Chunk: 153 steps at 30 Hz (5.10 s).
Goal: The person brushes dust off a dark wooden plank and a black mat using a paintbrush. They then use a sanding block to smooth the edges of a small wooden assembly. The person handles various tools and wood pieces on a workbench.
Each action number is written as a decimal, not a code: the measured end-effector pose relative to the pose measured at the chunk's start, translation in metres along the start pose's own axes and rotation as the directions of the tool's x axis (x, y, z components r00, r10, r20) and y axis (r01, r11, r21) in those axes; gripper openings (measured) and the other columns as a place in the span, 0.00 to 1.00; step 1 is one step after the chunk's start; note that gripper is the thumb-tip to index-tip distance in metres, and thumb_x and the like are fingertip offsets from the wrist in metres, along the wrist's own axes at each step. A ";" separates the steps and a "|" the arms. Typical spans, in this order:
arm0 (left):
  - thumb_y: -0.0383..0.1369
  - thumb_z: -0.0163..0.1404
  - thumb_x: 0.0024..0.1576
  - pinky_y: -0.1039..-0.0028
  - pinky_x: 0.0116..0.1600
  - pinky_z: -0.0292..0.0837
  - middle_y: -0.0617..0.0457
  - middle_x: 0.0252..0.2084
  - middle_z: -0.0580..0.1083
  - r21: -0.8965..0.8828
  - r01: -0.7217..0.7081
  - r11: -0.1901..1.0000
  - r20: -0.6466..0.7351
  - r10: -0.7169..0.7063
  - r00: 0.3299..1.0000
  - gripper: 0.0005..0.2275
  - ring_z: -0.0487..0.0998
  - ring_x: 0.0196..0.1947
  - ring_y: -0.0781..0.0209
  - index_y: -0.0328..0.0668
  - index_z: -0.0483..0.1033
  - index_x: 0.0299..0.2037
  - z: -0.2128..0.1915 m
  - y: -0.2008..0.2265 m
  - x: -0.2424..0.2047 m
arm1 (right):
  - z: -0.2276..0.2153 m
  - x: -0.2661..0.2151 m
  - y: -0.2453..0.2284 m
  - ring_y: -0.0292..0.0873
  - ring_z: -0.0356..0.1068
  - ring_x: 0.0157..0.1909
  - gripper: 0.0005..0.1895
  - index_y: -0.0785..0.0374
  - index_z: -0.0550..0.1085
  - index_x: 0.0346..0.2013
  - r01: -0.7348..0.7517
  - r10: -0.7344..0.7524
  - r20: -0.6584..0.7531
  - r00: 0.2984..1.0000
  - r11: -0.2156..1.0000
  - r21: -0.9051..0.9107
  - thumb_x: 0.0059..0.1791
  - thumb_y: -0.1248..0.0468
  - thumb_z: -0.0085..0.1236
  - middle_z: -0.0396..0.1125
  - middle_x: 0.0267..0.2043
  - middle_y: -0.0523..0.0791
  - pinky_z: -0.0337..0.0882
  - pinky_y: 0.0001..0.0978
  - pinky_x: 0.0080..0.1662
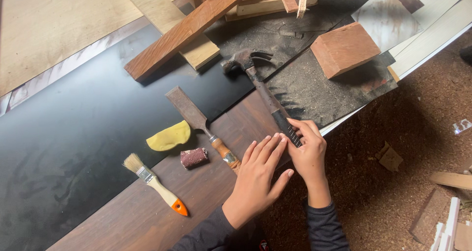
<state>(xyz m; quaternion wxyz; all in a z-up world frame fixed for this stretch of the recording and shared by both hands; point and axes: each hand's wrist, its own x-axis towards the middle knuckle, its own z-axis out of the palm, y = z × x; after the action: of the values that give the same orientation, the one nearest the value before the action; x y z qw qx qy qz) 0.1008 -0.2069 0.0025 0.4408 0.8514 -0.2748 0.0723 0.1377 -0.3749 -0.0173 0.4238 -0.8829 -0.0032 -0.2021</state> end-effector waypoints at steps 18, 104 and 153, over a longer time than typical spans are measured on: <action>0.37 0.54 0.58 0.54 0.69 0.60 0.42 0.64 0.70 0.013 0.107 0.994 -0.108 -0.105 0.989 0.23 0.68 0.65 0.41 0.35 0.70 0.63 -0.044 -0.004 -0.016 | 0.009 0.003 -0.034 0.51 0.62 0.53 0.25 0.63 0.75 0.54 0.206 -0.263 -0.086 0.961 0.887 -0.413 0.44 0.61 0.69 0.66 0.50 0.50 0.63 0.45 0.57; 0.32 0.56 0.55 0.59 0.61 0.67 0.43 0.61 0.69 0.085 0.426 0.901 -0.482 -0.337 0.809 0.22 0.72 0.60 0.45 0.39 0.71 0.60 -0.109 -0.035 -0.079 | 0.108 0.006 -0.124 0.52 0.68 0.49 0.44 0.53 0.63 0.67 0.461 -0.404 0.572 0.714 0.886 0.049 0.38 0.56 0.72 0.51 0.70 0.57 0.70 0.48 0.51; 0.32 0.57 0.55 0.69 0.40 0.64 0.58 0.27 0.72 0.143 0.588 0.796 -0.477 -0.466 0.745 0.13 0.71 0.30 0.62 0.46 0.80 0.50 -0.129 -0.048 -0.128 | 0.115 -0.013 -0.121 0.49 0.66 0.53 0.29 0.59 0.71 0.60 0.474 -0.438 0.563 0.700 0.876 0.092 0.45 0.61 0.67 0.66 0.51 0.47 0.68 0.42 0.56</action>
<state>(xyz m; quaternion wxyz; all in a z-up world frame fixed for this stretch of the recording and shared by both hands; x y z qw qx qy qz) 0.0341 -0.0311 -0.0015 0.3642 0.9122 0.0940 0.1625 0.1456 -0.2089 0.0040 0.3132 -0.8857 -0.3415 -0.0284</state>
